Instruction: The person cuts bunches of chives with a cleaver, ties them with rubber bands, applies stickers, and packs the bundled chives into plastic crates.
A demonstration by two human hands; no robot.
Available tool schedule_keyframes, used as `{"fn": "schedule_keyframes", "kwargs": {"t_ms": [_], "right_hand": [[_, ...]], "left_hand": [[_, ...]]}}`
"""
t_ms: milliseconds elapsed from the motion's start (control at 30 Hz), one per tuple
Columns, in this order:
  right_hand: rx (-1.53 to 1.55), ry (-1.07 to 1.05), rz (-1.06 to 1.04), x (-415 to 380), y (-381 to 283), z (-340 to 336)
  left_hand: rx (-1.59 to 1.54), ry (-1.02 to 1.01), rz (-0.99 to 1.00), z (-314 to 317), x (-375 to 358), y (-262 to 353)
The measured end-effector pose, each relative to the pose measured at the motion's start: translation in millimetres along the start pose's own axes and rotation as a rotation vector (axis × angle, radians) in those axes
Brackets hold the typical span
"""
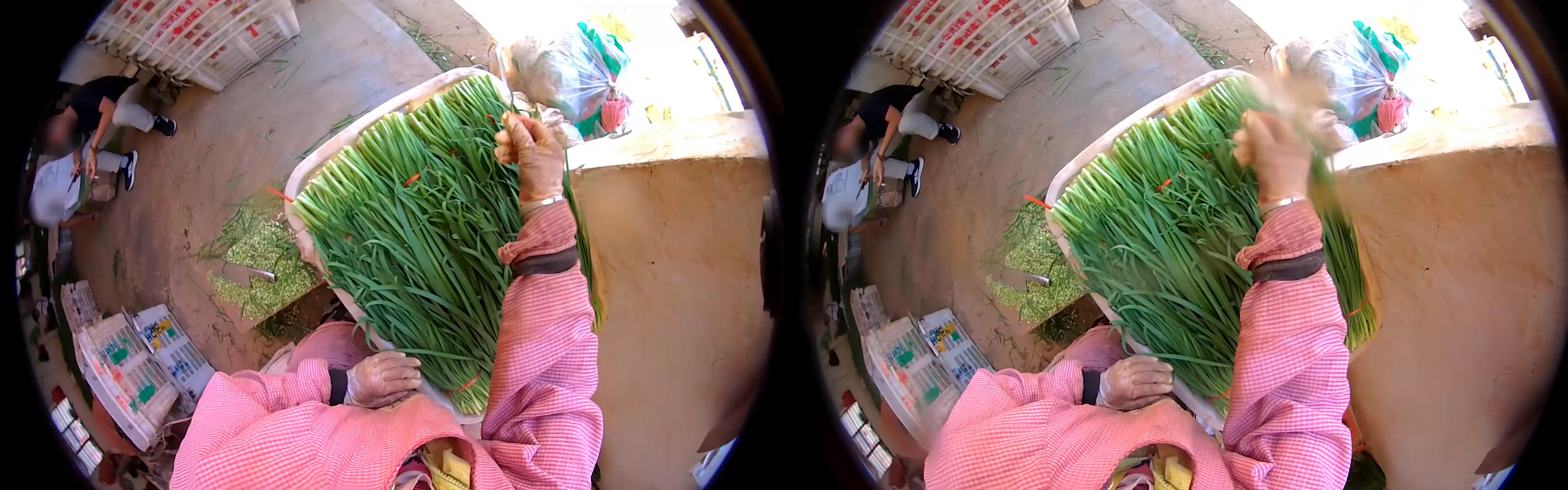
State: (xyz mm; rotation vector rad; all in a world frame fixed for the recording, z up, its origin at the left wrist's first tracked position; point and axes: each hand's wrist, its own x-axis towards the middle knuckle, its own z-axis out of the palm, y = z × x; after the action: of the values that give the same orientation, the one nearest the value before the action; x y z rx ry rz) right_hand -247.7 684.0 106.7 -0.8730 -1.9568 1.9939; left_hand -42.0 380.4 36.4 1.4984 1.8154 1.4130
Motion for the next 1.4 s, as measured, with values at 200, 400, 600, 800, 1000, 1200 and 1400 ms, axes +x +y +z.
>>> {"fn": "schedule_keyframes", "kwargs": {"t_ms": [200,400,600,800,1000,1200,1400], "right_hand": [[-0.866,-0.386,-0.926,-75.4,-41.9,28.7],[-1.337,-0.204,-0.570,-151.0,110.8,-14.1],[-1.572,-0.132,-0.495,-140.5,153.6,-4.6],[-1.280,-0.078,-0.512,-163.4,100.9,-7.5],[-1.000,0.052,-0.509,-252.8,76.1,-49.3],[-0.894,0.186,-0.175,-356.6,110.5,-80.6],[-0.833,0.337,0.151,-399.0,128.8,-62.7]], "left_hand": [[0.319,-0.165,-0.157,-11.7,-3.8,-9.2],[0.670,-0.141,-0.259,-16.6,40.2,-79.1],[0.743,-0.259,-0.340,-24.5,62.7,-100.2],[0.440,0.150,-0.124,-97.6,64.9,-82.3],[0.923,0.043,-0.342,-173.9,108.9,-177.6],[0.932,0.043,-0.329,-172.5,114.5,-186.8],[0.914,0.020,-0.286,-171.8,108.4,-206.0]]}}
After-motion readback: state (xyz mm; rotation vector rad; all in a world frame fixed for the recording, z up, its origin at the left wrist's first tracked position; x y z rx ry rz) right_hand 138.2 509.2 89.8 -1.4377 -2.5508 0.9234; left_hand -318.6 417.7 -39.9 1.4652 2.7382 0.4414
